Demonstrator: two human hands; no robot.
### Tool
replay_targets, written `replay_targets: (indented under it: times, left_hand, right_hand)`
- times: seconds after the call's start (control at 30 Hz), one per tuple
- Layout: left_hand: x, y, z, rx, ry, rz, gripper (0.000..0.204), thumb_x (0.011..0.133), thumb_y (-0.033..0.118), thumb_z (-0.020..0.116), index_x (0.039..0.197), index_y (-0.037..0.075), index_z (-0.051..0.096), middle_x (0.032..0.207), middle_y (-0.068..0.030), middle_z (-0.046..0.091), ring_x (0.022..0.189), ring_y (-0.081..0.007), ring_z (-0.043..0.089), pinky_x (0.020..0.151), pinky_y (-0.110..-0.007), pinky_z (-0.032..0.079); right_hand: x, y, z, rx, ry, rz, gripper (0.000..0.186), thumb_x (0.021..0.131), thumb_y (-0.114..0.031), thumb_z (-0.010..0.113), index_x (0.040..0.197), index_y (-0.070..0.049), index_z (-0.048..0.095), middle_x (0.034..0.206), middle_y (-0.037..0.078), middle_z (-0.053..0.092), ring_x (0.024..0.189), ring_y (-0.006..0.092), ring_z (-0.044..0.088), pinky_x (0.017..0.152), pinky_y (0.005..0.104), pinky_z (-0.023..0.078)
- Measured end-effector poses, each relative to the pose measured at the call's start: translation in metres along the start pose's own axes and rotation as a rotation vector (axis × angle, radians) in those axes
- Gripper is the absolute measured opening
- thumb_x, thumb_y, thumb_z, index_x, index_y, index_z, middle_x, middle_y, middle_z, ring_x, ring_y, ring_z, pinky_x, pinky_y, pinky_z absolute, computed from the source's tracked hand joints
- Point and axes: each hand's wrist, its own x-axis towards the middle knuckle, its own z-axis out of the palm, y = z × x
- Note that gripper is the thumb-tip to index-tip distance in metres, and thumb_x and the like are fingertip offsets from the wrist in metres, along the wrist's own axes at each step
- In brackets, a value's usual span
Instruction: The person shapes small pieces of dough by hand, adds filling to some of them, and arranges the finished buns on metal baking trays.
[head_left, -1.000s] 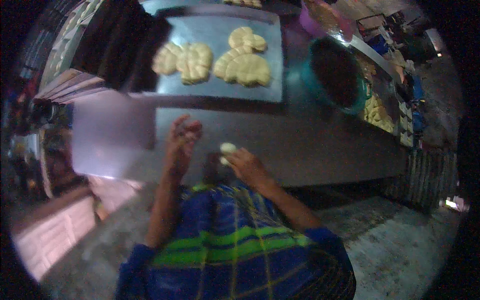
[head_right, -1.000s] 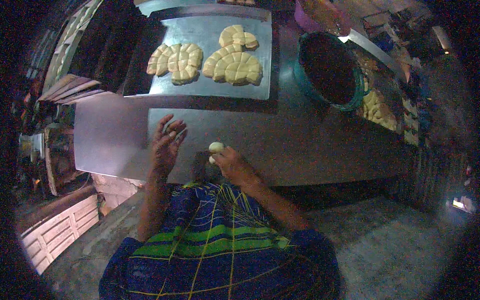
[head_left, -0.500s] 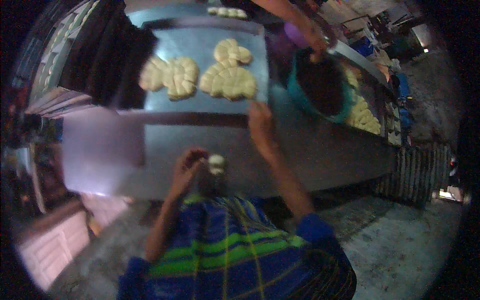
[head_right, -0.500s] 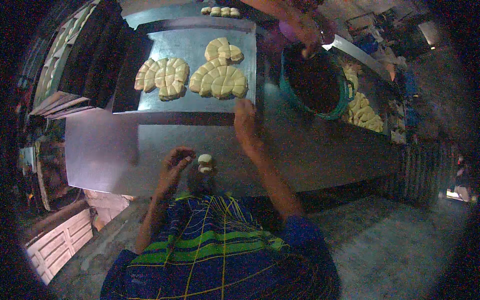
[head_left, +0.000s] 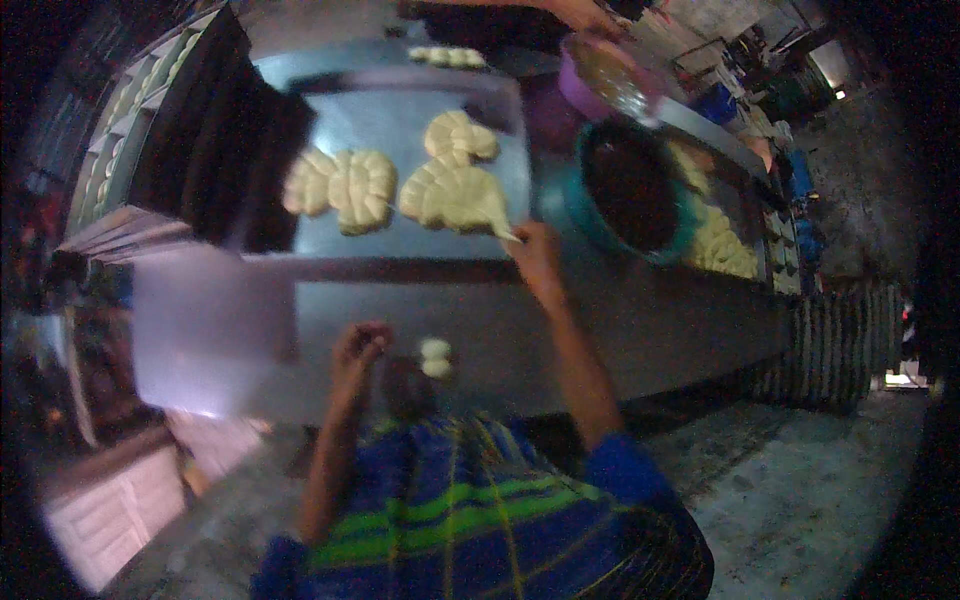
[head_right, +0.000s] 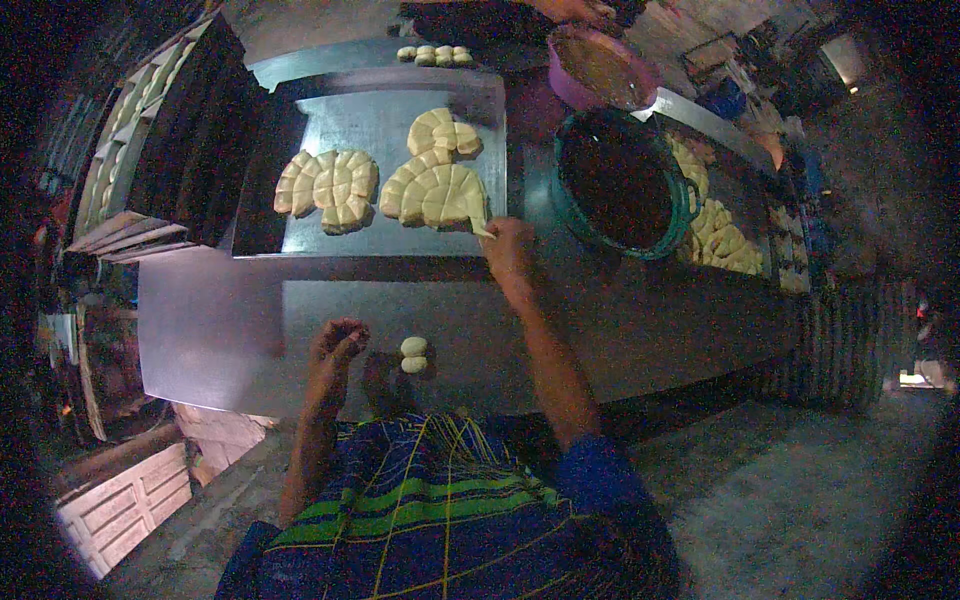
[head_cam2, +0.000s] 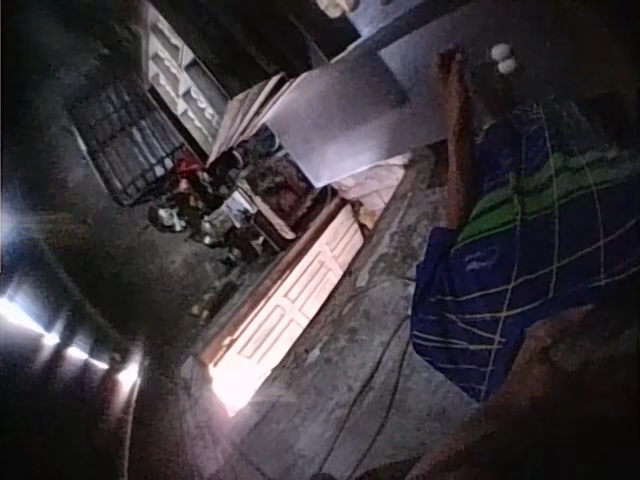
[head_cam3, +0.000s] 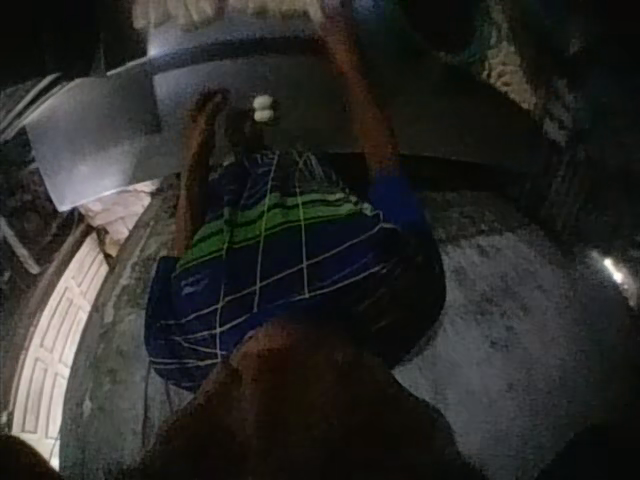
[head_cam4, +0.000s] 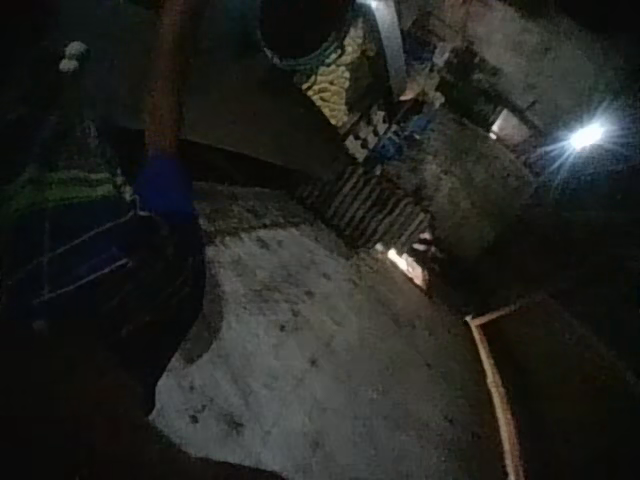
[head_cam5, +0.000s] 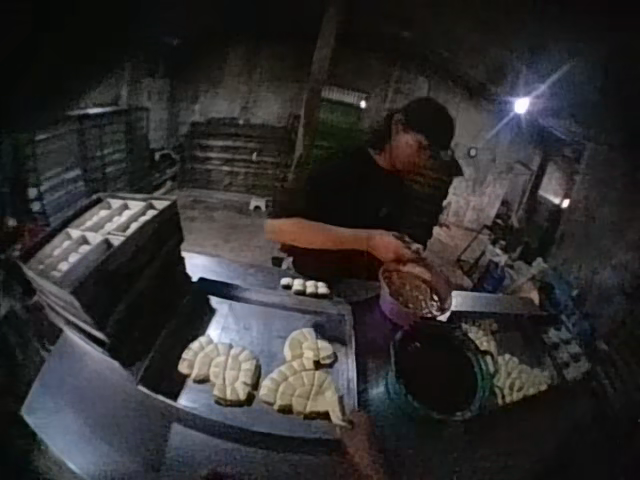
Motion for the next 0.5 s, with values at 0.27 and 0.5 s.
replay_targets:
  times: [0.27,0.5]
  left_hand:
    - [0.002,0.042,0.070,0.061,-0.109,0.094,0.034,0.100,0.029,0.052,0.122,0.004,0.055,0.123,-0.0118,0.060,0.116,-0.0225,0.056,0.102,-0.039,0.043]
    - [0.010,0.071,0.152,-0.028,-0.350,0.216,0.060,0.102,0.051,0.032,0.139,0.004,0.040,0.145,-0.0139,0.041,0.132,-0.0273,0.043,0.112,-0.042,0.031]
  right_hand:
    - [-0.113,-0.038,-0.044,1.100,-0.189,0.320,0.028,0.084,-0.003,0.071,0.112,-0.003,0.068,0.105,0.005,0.069,0.092,0.0178,0.066,0.084,0.0324,0.053]
    - [-0.162,-0.054,0.005,1.390,-0.083,0.208,0.036,0.084,0.007,0.065,0.120,0.000,0.062,0.116,0.011,0.064,0.104,0.0203,0.063,0.093,0.0353,0.052]
